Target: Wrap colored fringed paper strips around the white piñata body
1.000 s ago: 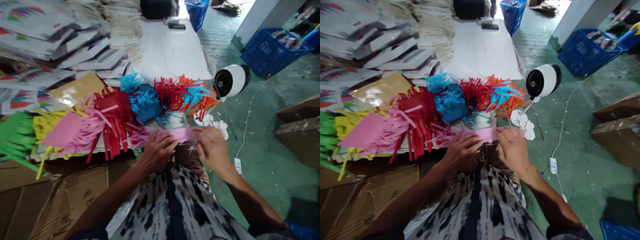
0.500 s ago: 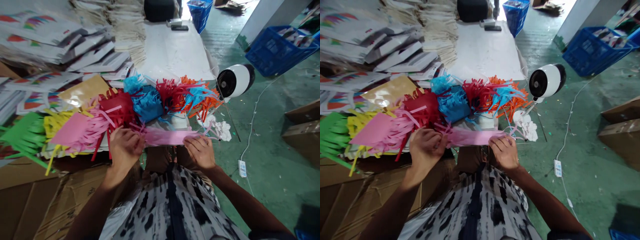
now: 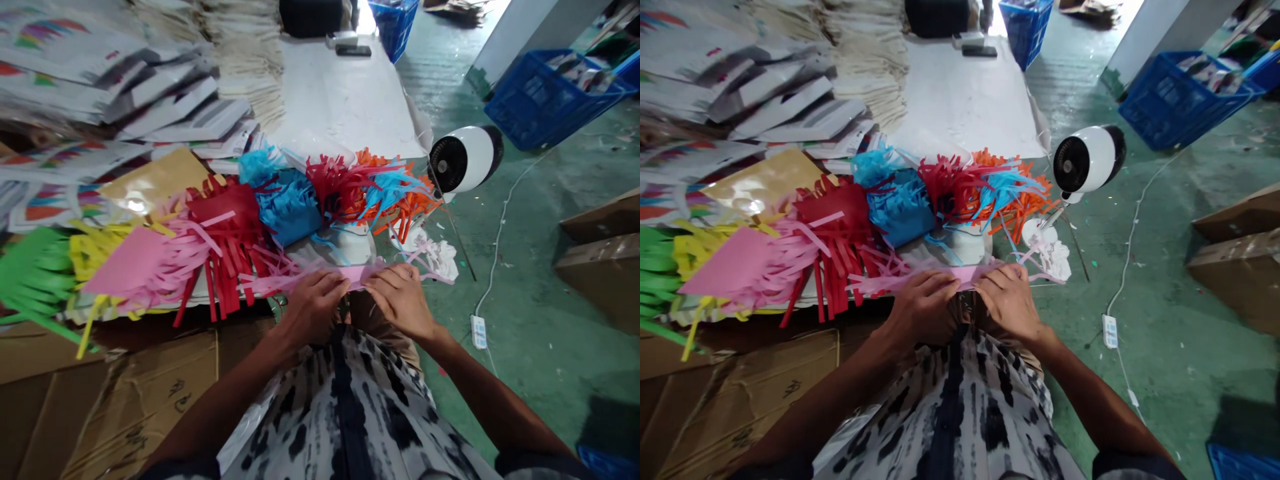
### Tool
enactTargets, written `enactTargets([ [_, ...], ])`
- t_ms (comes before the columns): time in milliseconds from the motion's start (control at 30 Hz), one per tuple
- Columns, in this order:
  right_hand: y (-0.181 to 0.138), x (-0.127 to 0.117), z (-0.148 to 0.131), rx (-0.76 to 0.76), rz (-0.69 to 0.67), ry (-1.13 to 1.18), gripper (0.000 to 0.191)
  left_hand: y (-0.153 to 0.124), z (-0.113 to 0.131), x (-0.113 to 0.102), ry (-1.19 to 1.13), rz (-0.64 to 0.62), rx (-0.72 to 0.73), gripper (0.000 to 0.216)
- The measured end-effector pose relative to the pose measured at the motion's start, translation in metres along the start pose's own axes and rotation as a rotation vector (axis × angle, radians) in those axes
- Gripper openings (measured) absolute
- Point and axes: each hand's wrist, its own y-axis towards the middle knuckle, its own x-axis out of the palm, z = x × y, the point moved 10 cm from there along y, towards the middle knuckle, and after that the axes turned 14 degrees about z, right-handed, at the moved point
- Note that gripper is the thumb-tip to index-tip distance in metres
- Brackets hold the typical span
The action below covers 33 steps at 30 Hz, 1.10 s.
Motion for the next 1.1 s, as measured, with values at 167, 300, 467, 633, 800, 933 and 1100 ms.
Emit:
enactTargets([
  [167, 0.009, 0.003, 0.023, 0.192, -0.08, -0.004, 0.029, 0.001, -0.018, -0.029, 0.073, 0.116, -0.116, 0.017],
  [300, 0.017, 0.013, 0.029, 0.249, -0.17, -0.2, 0.035, 0.005, -0.031, -0.033, 0.209, 0.112, -0.235, 0.015],
  [467, 0.025, 0.023, 0.03, 0.223, -0.231, -0.347, 0.04, 0.01, -0.034, -0.024, 0.373, 0.04, -0.237, 0.012],
  [633, 0.028, 0.024, 0.031, 0.206, -0.216, -0.378, 0.039, 0.014, -0.03, -0.023, 0.414, 0.046, -0.187, 0.016],
  [800, 0.031, 0.007, 0.019, 0.171, -0.067, -0.394, 0.031, 0.015, -0.025, -0.019, 0.484, 0.048, -0.159, 0.01],
  [933, 0.023, -0.001, -0.011, -0.008, 0.031, -0.296, 0.029, 0.015, -0.02, -0.019, 0.458, 0.072, -0.146, 0.016],
  [1100, 0.006, 0.006, -0.024, -0.101, 0.034, -0.241, 0.034, 0.014, 0.016, -0.017, 0.285, 0.055, 0.137, 0.024],
])
